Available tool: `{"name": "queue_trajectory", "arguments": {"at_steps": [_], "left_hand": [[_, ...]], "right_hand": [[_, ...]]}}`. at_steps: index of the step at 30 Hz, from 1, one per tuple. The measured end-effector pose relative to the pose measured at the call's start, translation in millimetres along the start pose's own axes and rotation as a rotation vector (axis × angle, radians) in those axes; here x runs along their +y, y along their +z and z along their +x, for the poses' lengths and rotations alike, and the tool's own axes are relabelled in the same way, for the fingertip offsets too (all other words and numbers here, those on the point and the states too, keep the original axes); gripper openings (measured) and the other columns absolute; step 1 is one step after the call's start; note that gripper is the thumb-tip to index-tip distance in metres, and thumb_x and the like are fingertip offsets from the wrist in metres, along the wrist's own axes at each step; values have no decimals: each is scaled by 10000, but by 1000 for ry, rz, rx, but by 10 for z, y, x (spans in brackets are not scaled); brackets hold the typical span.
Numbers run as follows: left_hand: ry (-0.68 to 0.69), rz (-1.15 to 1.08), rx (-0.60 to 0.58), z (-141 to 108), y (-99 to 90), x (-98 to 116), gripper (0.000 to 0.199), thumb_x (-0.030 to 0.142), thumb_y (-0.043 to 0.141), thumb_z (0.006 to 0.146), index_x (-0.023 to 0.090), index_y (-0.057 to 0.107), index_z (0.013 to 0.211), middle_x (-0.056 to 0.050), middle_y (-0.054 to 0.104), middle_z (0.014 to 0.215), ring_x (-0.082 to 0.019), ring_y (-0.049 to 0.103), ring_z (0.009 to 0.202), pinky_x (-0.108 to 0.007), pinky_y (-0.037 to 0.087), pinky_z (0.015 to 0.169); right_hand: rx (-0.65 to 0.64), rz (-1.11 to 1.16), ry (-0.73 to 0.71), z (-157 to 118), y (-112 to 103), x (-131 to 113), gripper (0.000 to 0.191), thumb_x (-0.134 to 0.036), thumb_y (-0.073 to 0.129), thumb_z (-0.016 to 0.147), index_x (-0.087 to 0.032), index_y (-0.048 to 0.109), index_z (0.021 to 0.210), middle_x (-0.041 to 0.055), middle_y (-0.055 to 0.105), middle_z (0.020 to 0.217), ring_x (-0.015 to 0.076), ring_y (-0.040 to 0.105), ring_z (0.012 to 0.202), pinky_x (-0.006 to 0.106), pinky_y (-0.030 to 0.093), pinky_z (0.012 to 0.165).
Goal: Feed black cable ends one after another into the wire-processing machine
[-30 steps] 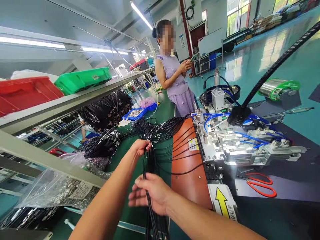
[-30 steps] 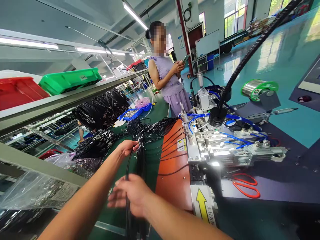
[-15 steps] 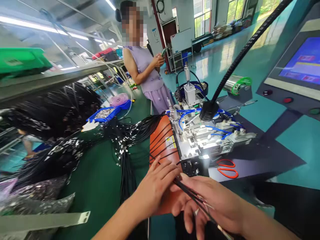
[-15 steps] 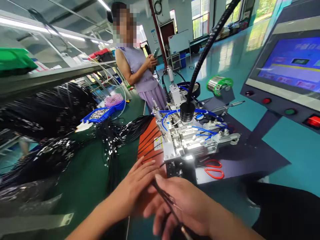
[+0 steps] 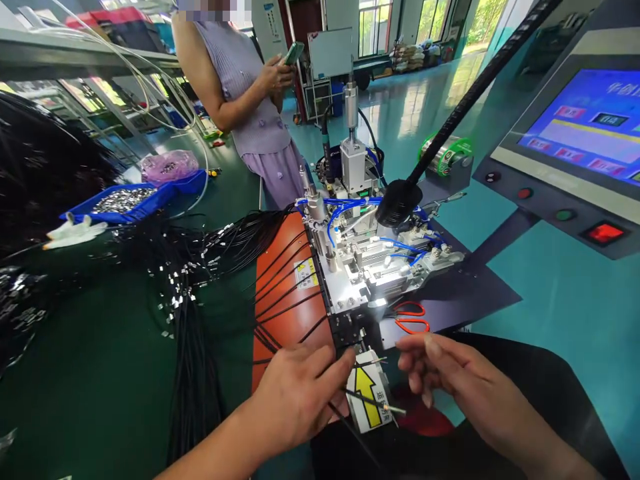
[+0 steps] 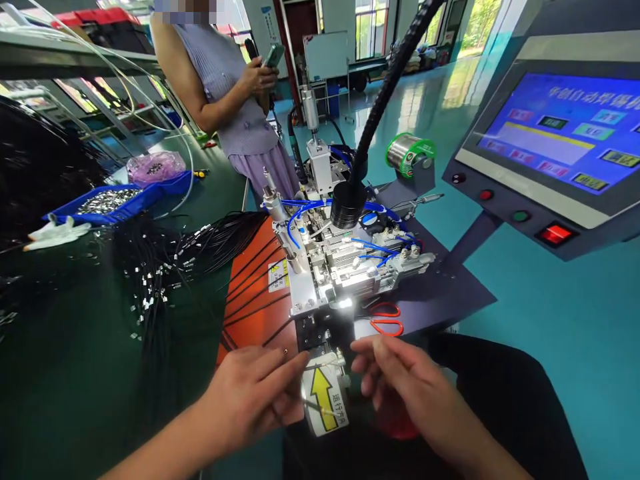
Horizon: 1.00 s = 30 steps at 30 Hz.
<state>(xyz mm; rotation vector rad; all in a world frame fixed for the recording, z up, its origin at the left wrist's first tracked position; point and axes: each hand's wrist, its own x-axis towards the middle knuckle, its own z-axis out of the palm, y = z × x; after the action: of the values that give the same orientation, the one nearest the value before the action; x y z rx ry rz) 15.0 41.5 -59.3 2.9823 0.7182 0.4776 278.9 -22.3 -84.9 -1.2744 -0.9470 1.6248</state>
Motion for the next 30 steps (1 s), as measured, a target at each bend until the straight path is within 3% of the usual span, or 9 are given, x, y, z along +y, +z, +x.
{"name": "queue_trajectory", "arguments": {"at_steps": [4,9,12,15,19,24,30], "left_hand": [[-129,-55,-5,-20,31,93,304,234,528,923,149,559,1214,-31,635,758,-184,578,593,-298,454,511],[-219,-261,-64,-41,178,116,544,175,564,908,169,378,1419,-44,665,898,-188,617,742,-298,499,637],[-262,-362,-44,-87,275,109,290,171,583,878,176,502,1156,-4,645,804,-160,572,648,-263,431,560],[-299,-338,1,-117,338,117,57,154,517,888,203,487,890,-4,591,755,-152,510,601,-267,363,526],[-302,-377,1,-111,371,120,51,156,488,909,207,485,910,-5,561,763,-153,504,632,-271,377,572],[-297,-479,19,-106,383,105,144,132,489,887,216,410,800,13,512,718,-135,445,595,-255,332,543],[-313,-519,19,-121,390,112,213,104,498,858,223,348,766,29,473,692,-133,419,594,-254,296,547]], "right_hand": [[-12,-170,16,99,56,29,351,-465,659,906,-203,660,1140,47,682,833,164,616,698,307,526,632],[-49,-193,-5,155,162,36,317,-424,667,909,-201,662,1134,26,674,791,164,625,723,287,525,625],[-43,-193,1,172,188,24,299,-420,673,902,-196,678,1100,22,673,760,153,620,689,272,516,603],[-26,-176,24,207,214,31,307,-432,697,878,-178,694,1051,10,655,680,136,595,609,258,496,560],[-65,-67,57,258,273,73,322,-474,672,892,-154,703,916,5,634,634,98,542,513,229,456,500],[-89,171,110,304,309,90,404,-544,644,892,-146,694,936,43,666,806,90,557,537,198,428,438],[-124,113,108,357,273,111,361,-501,655,903,-148,689,976,50,674,840,75,522,515,195,379,429]]}}
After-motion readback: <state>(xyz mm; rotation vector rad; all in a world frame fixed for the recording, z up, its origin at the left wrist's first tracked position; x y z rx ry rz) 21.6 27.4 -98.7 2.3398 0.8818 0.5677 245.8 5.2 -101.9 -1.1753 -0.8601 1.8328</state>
